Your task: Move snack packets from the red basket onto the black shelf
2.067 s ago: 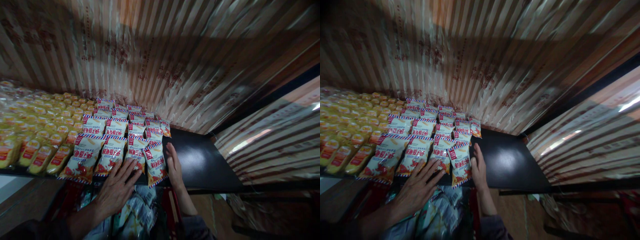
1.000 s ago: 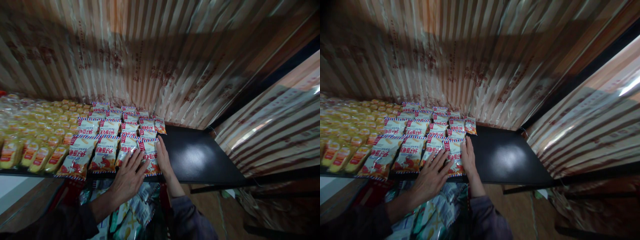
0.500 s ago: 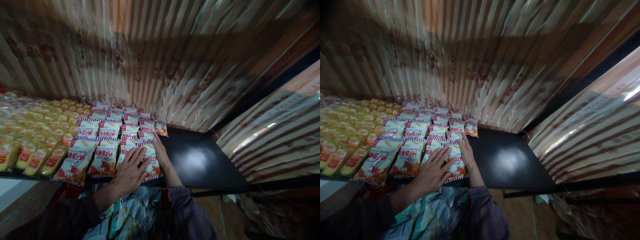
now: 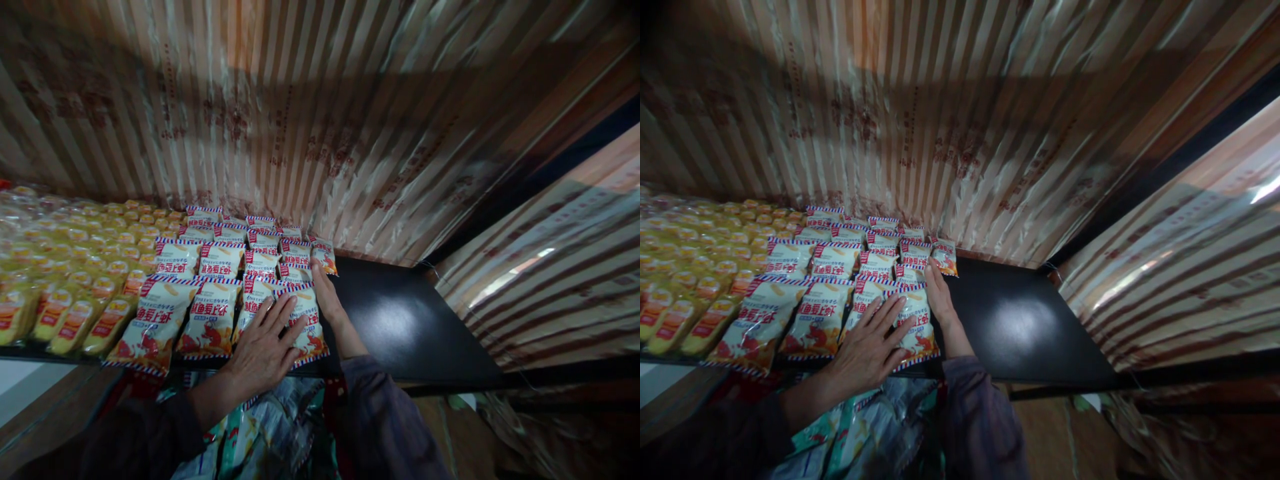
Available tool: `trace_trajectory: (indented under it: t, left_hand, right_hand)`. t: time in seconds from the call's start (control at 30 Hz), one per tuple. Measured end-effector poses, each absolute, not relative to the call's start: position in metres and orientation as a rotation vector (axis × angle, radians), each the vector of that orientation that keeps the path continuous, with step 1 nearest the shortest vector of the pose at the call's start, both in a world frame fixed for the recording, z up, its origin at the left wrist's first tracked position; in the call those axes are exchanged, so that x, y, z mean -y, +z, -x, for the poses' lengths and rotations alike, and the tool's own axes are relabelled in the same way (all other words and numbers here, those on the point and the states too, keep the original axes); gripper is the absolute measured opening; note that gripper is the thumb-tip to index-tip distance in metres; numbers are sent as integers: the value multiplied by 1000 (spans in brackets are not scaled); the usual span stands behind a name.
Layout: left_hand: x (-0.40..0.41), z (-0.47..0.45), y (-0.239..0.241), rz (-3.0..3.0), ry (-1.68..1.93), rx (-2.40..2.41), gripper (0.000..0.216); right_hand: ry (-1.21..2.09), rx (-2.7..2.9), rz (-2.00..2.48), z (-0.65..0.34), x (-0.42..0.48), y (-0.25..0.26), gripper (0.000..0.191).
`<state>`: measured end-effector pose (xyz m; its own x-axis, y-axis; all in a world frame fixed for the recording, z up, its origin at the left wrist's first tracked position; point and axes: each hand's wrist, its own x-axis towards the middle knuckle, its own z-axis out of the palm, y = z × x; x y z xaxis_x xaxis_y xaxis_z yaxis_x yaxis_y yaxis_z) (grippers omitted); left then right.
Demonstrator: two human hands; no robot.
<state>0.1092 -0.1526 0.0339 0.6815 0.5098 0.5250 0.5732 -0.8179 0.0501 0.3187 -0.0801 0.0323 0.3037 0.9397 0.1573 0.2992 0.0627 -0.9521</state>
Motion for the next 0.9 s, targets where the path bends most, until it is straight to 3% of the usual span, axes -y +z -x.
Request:
trace_trajectory:
  t: [0.27, 0.47, 0.57, 0.7, 0.9]
  left_hand:
    - [155, -108, 41, 2821, -807, 889, 54]
    - [198, -79, 31, 2999, -871, 603, 44]
    - [239, -62, 6, 3185, -785, 499, 40]
    - [286, -53, -26, 3372, -426, 890, 39]
    - [313, -61, -38, 3370, -36, 1720, 36]
  right_hand:
    - [628, 1163, 1416, -321, 95, 38, 63]
    - [368, 1115, 1309, -297, 195, 40, 48]
    - [410, 1083, 1319, -279, 251, 32, 39]
    - [599, 1266, 1524, -271, 285, 19, 34]
    - [612, 1734, 1817, -285, 280, 0, 27]
